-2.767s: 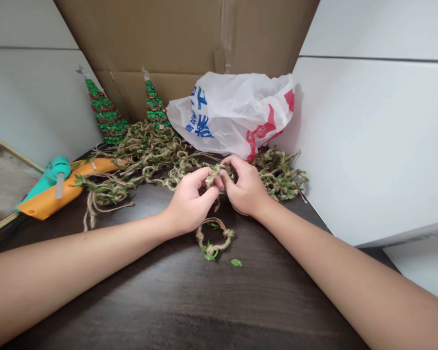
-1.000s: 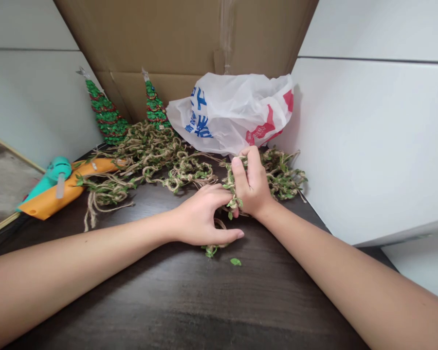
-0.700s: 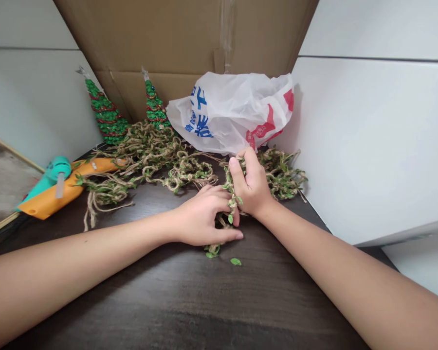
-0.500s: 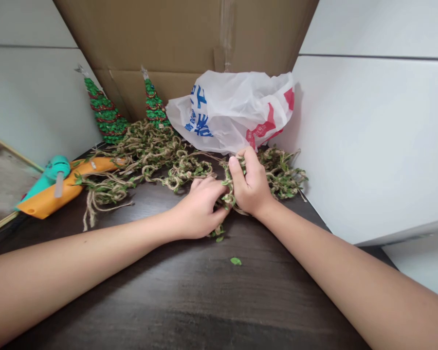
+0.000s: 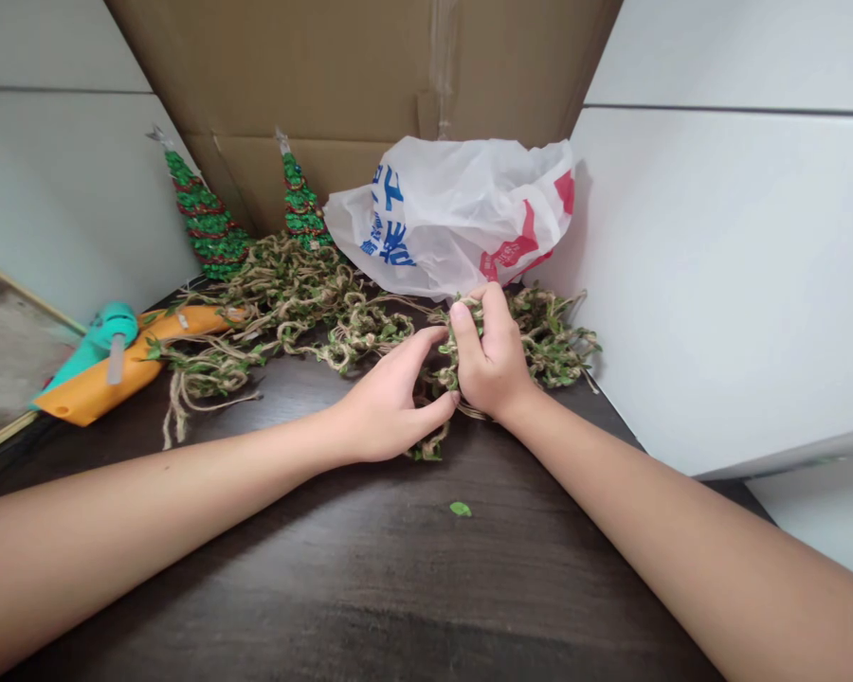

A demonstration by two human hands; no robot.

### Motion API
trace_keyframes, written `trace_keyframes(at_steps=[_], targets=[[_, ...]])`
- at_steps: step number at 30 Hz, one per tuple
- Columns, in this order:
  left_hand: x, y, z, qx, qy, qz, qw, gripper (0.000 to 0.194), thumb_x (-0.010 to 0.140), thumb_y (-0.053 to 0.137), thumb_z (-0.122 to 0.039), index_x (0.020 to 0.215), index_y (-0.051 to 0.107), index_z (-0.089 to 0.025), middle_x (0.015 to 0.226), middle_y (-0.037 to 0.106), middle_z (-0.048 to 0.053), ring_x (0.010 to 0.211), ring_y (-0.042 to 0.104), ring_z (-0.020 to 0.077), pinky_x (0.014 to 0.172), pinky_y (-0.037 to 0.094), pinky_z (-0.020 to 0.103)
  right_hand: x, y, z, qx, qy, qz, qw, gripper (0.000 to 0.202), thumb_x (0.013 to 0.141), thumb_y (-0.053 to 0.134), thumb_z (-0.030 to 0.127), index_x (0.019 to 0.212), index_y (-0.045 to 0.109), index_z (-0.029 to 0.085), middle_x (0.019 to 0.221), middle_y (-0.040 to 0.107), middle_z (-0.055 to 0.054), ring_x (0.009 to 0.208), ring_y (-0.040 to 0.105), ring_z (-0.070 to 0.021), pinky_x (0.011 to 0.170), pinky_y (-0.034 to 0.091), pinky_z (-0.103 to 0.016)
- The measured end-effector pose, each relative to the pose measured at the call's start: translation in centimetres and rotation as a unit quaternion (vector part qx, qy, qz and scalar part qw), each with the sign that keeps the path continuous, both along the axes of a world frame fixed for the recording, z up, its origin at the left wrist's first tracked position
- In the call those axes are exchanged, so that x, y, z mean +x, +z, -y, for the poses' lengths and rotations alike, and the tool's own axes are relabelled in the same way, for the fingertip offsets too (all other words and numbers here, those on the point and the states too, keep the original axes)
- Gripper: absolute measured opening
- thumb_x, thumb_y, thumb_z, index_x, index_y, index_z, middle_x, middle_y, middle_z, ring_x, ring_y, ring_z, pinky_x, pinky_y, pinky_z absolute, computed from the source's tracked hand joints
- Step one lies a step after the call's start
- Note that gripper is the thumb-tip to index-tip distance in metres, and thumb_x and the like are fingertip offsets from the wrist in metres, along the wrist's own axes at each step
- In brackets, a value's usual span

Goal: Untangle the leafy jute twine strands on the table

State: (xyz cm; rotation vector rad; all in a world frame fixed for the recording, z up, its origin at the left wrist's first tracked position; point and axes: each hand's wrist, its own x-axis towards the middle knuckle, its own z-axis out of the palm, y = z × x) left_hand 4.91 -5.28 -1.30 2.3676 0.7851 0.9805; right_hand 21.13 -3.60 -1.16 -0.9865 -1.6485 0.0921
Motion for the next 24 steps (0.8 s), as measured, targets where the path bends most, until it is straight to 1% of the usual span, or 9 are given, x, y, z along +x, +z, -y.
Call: trace_keyframes(at_steps=[3,5,8,11,12,13,16,20,24], targets=[[-0.06,-0.1,-0.01,-0.015,-0.011,-0.006,1.0,0.058,0.086,0.058,-0.024,0.139,0.038,-0.015,0.14,0.053,0.017,0.129,0.053,0.0276,0.11,0.046,0.046,0.0,0.01,-0.07,-0.001,-0.006,-0.003,1.0,0.018,0.102,0.042,0.037,0.091,0.043,0.024,0.079,0.047,0.0,0.073,0.048,-0.016,0.073,0.042,-0.035],[-0.12,-0.01,0.01,-0.008,-0.005,-0.015,1.0,0.054,0.085,0.058,-0.022,0.135,0.041,-0.015,0.135,0.056,0.016,0.125,0.055,0.0272,0.107,0.048,0.045,0.0,-0.04,-0.11,-0.005,-0.008,0.001,1.0,0.019,0.102,0.042,0.039,0.091,0.042,0.023,0.08,0.047,0.0,0.074,0.049,-0.016,0.074,0.042,-0.035],[-0.17,0.19,0.02,0.009,0.003,-0.038,0.999,0.036,0.084,0.057,-0.02,0.119,0.05,-0.016,0.118,0.061,0.012,0.11,0.059,0.0253,0.099,0.052,0.044,0.07,-0.27,-0.2,-0.034,0.001,0.015,0.999,0.019,0.102,0.042,0.041,0.094,0.043,0.024,0.082,0.049,0.0,0.074,0.049,-0.0158,0.073,0.041,-0.035],[-0.18,0.38,0.0,0.026,0.003,-0.08,0.996,0.013,0.085,0.056,-0.021,0.097,0.054,-0.017,0.102,0.062,0.009,0.095,0.058,0.0231,0.089,0.054,0.042,0.14,-0.54,-0.25,-0.083,0.021,0.008,0.996,0.019,0.102,0.041,0.043,0.099,0.042,0.024,0.077,0.049,0.002,0.068,0.047,-0.0152,0.069,0.04,-0.034],[-0.18,0.45,0.0,0.033,-0.002,-0.097,0.995,0.008,0.086,0.055,-0.022,0.092,0.055,-0.017,0.097,0.062,0.009,0.093,0.058,0.0228,0.088,0.053,0.042,0.15,-0.58,-0.25,-0.091,0.025,0.003,0.995,0.019,0.102,0.041,0.044,0.099,0.042,0.025,0.075,0.049,0.002,0.067,0.047,-0.0151,0.068,0.04,-0.034],[-0.19,0.52,0.02,0.041,-0.009,-0.114,0.993,0.006,0.087,0.055,-0.024,0.088,0.055,-0.017,0.094,0.062,0.008,0.091,0.058,0.0228,0.088,0.053,0.041,0.15,-0.59,-0.23,-0.093,0.028,-0.001,0.995,0.019,0.102,0.041,0.044,0.099,0.042,0.025,0.073,0.048,0.003,0.066,0.047,-0.0151,0.067,0.04,-0.034],[-0.23,0.72,0.12,0.062,-0.027,-0.156,0.986,0.014,0.091,0.053,-0.029,0.085,0.058,-0.017,0.091,0.063,0.009,0.091,0.057,0.0238,0.089,0.052,0.042,0.08,-0.42,-0.1,-0.084,0.024,0.003,0.996,0.019,0.102,0.041,0.043,0.097,0.042,0.024,0.072,0.049,0.003,0.064,0.048,-0.0149,0.067,0.039,-0.034],[-0.3,0.87,0.26,0.07,-0.029,-0.176,0.981,0.02,0.09,0.057,-0.036,0.091,0.06,-0.016,0.096,0.064,0.01,0.095,0.057,0.0256,0.09,0.051,0.044,-0.02,-0.17,0.02,-0.072,0.018,0.013,0.997,0.021,0.102,0.042,0.044,0.095,0.043,0.024,0.071,0.049,0.003,0.062,0.047,-0.0142,0.066,0.04,-0.034],[-0.31,0.74,0.28,0.072,-0.033,-0.183,0.98,0.024,0.088,0.06,-0.037,0.096,0.06,-0.015,0.101,0.065,0.011,0.101,0.057,0.0278,0.095,0.049,0.047,-0.05,-0.08,-0.04,-0.07,0.023,0.014,0.997,0.023,0.101,0.044,0.046,0.092,0.044,0.025,0.07,0.049,0.004,0.061,0.047,-0.0143,0.066,0.04,-0.033]])
